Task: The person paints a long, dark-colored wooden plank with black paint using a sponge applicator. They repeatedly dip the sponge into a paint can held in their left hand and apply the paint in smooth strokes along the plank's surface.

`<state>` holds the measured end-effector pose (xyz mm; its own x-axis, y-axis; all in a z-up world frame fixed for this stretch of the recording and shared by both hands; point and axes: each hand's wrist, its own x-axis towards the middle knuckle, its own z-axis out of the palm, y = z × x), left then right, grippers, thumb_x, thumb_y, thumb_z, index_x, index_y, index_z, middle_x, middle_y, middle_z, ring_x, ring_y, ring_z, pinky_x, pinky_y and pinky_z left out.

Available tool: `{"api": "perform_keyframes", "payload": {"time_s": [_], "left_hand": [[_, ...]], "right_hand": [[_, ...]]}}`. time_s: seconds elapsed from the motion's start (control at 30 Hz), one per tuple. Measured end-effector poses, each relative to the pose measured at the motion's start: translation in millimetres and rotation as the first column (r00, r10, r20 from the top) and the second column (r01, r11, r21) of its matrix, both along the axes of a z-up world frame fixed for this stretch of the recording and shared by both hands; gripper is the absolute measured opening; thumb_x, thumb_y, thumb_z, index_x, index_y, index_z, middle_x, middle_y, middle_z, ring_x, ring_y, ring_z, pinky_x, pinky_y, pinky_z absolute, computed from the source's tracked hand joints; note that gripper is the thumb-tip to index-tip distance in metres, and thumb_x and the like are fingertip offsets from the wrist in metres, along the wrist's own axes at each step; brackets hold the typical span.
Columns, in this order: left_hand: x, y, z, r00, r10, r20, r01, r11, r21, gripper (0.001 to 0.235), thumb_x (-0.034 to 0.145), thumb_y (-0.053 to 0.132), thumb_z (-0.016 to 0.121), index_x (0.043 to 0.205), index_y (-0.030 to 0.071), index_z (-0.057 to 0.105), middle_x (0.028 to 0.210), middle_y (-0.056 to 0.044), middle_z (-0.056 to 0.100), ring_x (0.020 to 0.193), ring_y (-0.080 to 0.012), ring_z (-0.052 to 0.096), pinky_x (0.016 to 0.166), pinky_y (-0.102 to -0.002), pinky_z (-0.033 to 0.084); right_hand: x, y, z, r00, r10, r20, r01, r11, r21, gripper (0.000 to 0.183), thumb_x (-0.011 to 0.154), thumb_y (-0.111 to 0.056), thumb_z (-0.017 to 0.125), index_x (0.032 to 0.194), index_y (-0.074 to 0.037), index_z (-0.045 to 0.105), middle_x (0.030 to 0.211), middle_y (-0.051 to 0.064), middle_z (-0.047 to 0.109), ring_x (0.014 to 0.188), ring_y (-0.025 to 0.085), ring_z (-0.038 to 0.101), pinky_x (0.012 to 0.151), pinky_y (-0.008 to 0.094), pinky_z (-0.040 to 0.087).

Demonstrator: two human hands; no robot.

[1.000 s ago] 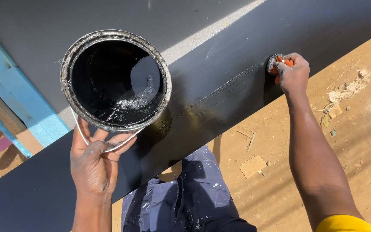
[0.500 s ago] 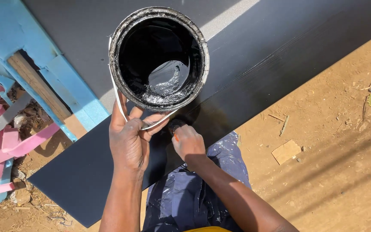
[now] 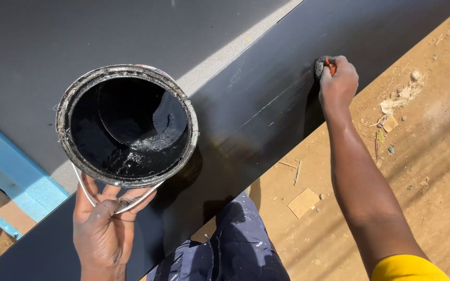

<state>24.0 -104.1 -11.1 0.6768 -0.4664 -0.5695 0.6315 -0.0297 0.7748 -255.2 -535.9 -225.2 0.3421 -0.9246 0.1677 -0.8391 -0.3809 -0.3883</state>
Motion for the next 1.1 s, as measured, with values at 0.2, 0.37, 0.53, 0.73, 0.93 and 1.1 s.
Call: {"api": "perform_keyframes", "payload": {"time_s": [0.2, 0.37, 0.53, 0.73, 0.93, 1.1], "left_hand": [[-1.2, -31.2, 6.9, 0.999, 0.031, -0.007, -0.031, 0.996, 0.086, 0.097, 0.07, -0.012, 0.028, 0.162, 0.018, 0.024, 0.161, -0.011, 0.042, 0.107, -0.0684, 0.061, 0.092, -0.068, 0.053], [4.8, -22.1, 6.8, 1.0, 0.006, -0.002, -0.006, 1.0, 0.029, 0.096, 0.069, -0.006, 0.035, 0.161, 0.017, 0.026, 0.156, -0.019, 0.047, 0.093, -0.0565, 0.07, 0.088, -0.06, 0.059], [18.5, -0.8, 17.1, 0.999, -0.033, -0.002, 0.033, 0.999, 0.039, 0.094, 0.07, -0.005, 0.04, 0.16, 0.016, 0.03, 0.156, -0.014, 0.05, 0.09, -0.0526, 0.075, 0.086, -0.059, 0.062], [29.1, 34.8, 13.0, 0.996, -0.091, 0.016, 0.09, 0.995, 0.035, 0.092, 0.07, 0.003, 0.045, 0.159, 0.017, 0.032, 0.149, -0.023, 0.057, 0.084, -0.0405, 0.078, 0.088, -0.06, 0.064], [24.5, 48.6, 1.0, 0.999, 0.014, -0.052, -0.019, 0.995, -0.1, 0.096, 0.07, -0.013, 0.037, 0.16, 0.019, 0.035, 0.141, -0.029, 0.06, 0.104, -0.0524, 0.068, 0.085, -0.058, 0.064], [20.1, 19.9, 20.6, 0.997, -0.009, -0.073, 0.018, 0.992, 0.125, 0.097, 0.068, -0.003, 0.041, 0.162, 0.016, 0.028, 0.144, -0.03, 0.059, 0.084, -0.044, 0.074, 0.09, -0.061, 0.06]], "right_hand": [[-11.7, -73.1, 44.3, 0.923, -0.216, 0.319, 0.04, 0.877, 0.479, 0.009, 0.096, -0.006, 0.071, 0.098, -0.012, 0.065, 0.085, 0.005, 0.068, 0.068, 0.012, 0.073, 0.047, 0.026, 0.059], [44.7, 66.4, 58.3, 0.937, -0.227, 0.265, 0.016, 0.786, 0.618, 0.009, 0.093, -0.004, 0.061, 0.088, -0.011, 0.06, 0.076, 0.004, 0.063, 0.057, 0.012, 0.061, 0.048, 0.026, 0.047], [95.3, 242.2, 57.4, 0.942, -0.247, 0.229, -0.006, 0.669, 0.743, 0.005, 0.093, -0.01, 0.067, 0.088, -0.01, 0.065, 0.077, 0.004, 0.06, 0.055, 0.013, 0.05, 0.045, 0.029, 0.047], [139.3, 454.3, -1.0, 0.917, 0.375, 0.132, -0.365, 0.662, 0.654, 0.029, 0.09, -0.026, 0.054, 0.064, -0.015, 0.05, 0.067, 0.003, 0.053, 0.06, 0.025, 0.052, 0.057, 0.043, 0.042], [136.9, 440.7, -25.2, 0.916, 0.397, -0.05, -0.394, 0.917, 0.061, 0.016, 0.08, -0.015, 0.071, 0.069, -0.019, 0.06, 0.07, -0.002, 0.048, 0.067, 0.017, 0.057, 0.046, 0.029, 0.048], [107.7, 287.5, -9.4, 0.989, 0.126, -0.076, -0.114, 0.982, 0.15, 0.006, 0.09, -0.016, 0.064, 0.09, -0.015, 0.059, 0.082, 0.005, 0.053, 0.081, 0.03, 0.056, 0.061, 0.047, 0.045]]}}
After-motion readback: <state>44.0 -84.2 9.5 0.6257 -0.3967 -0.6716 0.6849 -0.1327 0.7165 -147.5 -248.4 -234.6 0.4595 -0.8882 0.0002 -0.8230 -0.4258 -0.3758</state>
